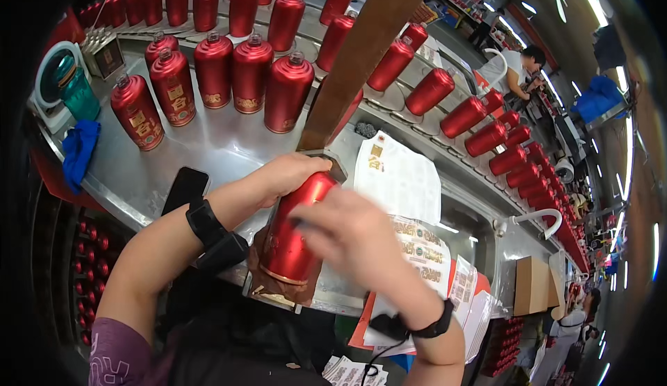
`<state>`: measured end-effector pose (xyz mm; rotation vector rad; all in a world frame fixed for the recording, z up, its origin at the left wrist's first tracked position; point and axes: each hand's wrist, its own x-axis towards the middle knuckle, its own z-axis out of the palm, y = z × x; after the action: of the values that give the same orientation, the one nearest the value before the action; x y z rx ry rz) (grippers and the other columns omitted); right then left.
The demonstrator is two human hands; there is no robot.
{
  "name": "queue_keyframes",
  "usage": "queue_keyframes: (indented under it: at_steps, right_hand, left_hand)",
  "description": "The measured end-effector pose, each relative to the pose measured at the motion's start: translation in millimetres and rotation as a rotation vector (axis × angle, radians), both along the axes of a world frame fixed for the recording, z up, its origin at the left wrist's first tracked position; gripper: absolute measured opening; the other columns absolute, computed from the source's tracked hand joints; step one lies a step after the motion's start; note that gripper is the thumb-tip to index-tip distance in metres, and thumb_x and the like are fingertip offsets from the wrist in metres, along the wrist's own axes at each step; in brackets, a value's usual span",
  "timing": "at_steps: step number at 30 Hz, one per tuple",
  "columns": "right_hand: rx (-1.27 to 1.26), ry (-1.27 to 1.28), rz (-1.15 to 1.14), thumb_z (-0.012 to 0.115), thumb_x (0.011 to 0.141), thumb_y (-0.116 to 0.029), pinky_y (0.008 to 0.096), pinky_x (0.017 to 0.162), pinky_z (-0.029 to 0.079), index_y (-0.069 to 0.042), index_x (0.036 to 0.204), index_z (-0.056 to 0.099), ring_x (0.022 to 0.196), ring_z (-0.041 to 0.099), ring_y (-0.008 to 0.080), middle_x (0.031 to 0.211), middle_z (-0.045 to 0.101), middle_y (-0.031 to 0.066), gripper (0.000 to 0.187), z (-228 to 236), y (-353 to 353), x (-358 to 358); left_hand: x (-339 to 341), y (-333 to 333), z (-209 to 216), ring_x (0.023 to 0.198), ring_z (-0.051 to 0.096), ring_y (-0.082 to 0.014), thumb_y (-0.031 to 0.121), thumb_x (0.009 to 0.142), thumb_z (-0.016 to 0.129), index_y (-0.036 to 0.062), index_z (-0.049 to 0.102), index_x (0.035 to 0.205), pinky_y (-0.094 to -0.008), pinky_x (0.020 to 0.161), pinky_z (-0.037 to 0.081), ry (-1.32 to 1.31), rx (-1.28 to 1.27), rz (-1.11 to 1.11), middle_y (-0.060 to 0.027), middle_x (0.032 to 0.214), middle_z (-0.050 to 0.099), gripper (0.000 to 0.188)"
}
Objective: The person picks up a red bottle from a table, places it on a stand, and peels a label from a sheet. They apply the label to the bottle, press it down with a blue tool, and dip the tool into a sink.
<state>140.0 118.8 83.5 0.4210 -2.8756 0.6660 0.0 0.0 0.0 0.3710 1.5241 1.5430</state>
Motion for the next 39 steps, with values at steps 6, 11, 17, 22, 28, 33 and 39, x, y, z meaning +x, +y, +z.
queue_keyframes:
  at_steps: [6,11,17,22,28,33,39]
  right_hand:
    - [0.124,0.221,-0.279,0.076,0.078,-0.008,0.0366,0.078,0.052,-0.013,0.103,0.074,0.084,0.064,0.0259,0.085,0.065,0.0086,0.026,-1.6,35.1,-8.9]
    - [0.146,0.397,-0.341,0.076,0.08,-0.004,0.0366,0.065,0.048,-0.008,0.101,0.074,0.071,0.059,0.0236,0.077,0.059,0.0087,0.022,-9.6,55.0,-5.8]
    - [0.099,-0.235,0.409,0.074,0.078,-0.006,0.0382,0.069,0.053,-0.022,0.116,0.075,0.085,0.065,0.025,0.094,0.068,0.0076,0.041,-25.1,-72.9,118.1]
    - [-0.134,-0.003,0.375,0.071,0.094,-0.019,0.0399,0.08,0.05,-0.002,0.12,0.068,0.086,0.06,0.0281,0.098,0.068,0.014,0.031,25.7,-71.3,171.0]
    - [-0.556,0.479,-0.247,0.069,0.093,-0.014,0.037,0.077,0.05,0.009,0.114,0.064,0.085,0.06,0.0244,0.097,0.066,0.0151,0.031,32.8,-5.8,169.4]
    - [-0.437,0.442,-0.24,0.069,0.094,-0.012,0.0359,0.081,0.052,0.008,0.11,0.066,0.089,0.063,0.0244,0.103,0.068,0.0161,0.026,43.1,-58.7,126.6]
    - [-0.277,0.274,-0.242,0.066,0.093,-0.01,0.0358,0.085,0.052,0.007,0.106,0.068,0.091,0.063,0.0238,0.104,0.069,0.0144,0.021,32.5,-104.7,86.2]
  left_hand:
    - [2.3,15.0,-4.8,0.075,0.066,-0.0191,0.034,0.091,0.059,0.0015,0.071,0.099,-0.0345,0.071,0.052,-0.059,0.076,0.094,-0.0111,0.089,0.071,0.035]
    - [4.9,13.0,5.6,0.08,0.07,-0.0179,0.032,0.096,0.061,0.0018,0.068,0.112,-0.0331,0.072,0.057,-0.133,0.043,0.051,-0.0096,0.096,0.071,0.035]
    - [38.6,-31.3,-14.1,0.08,0.068,-0.0157,0.029,0.095,0.065,0.0038,0.068,0.105,-0.0317,0.075,0.055,-0.109,0.246,0.017,-0.0063,0.094,0.07,0.028]
    - [75.6,-169.9,9.8,0.094,0.065,-0.0132,0.029,0.099,0.061,0.0046,0.068,0.101,-0.0302,0.087,0.051,-0.105,0.575,0.457,-0.0065,0.102,0.069,0.026]
    - [196.5,-438.4,-8.1,0.11,0.065,-0.0213,0.026,0.099,0.059,-0.0016,0.064,0.121,-0.0368,0.1,0.05,0.45,0.213,1.108,-0.0124,0.119,0.069,0.036]
    - [333.7,-588.9,-75.0,0.105,0.063,-0.0119,0.019,0.102,0.061,0.0051,0.066,0.125,-0.0278,0.094,0.049,0.58,-0.345,1.82,-0.0047,0.114,0.07,0.028]
    - [426.4,-707.8,-225.5,0.107,0.065,-0.0164,0.018,0.093,0.072,0.0009,0.066,0.12,-0.0295,0.096,0.049,0.645,-1.082,1.931,-0.009,0.115,0.07,0.033]
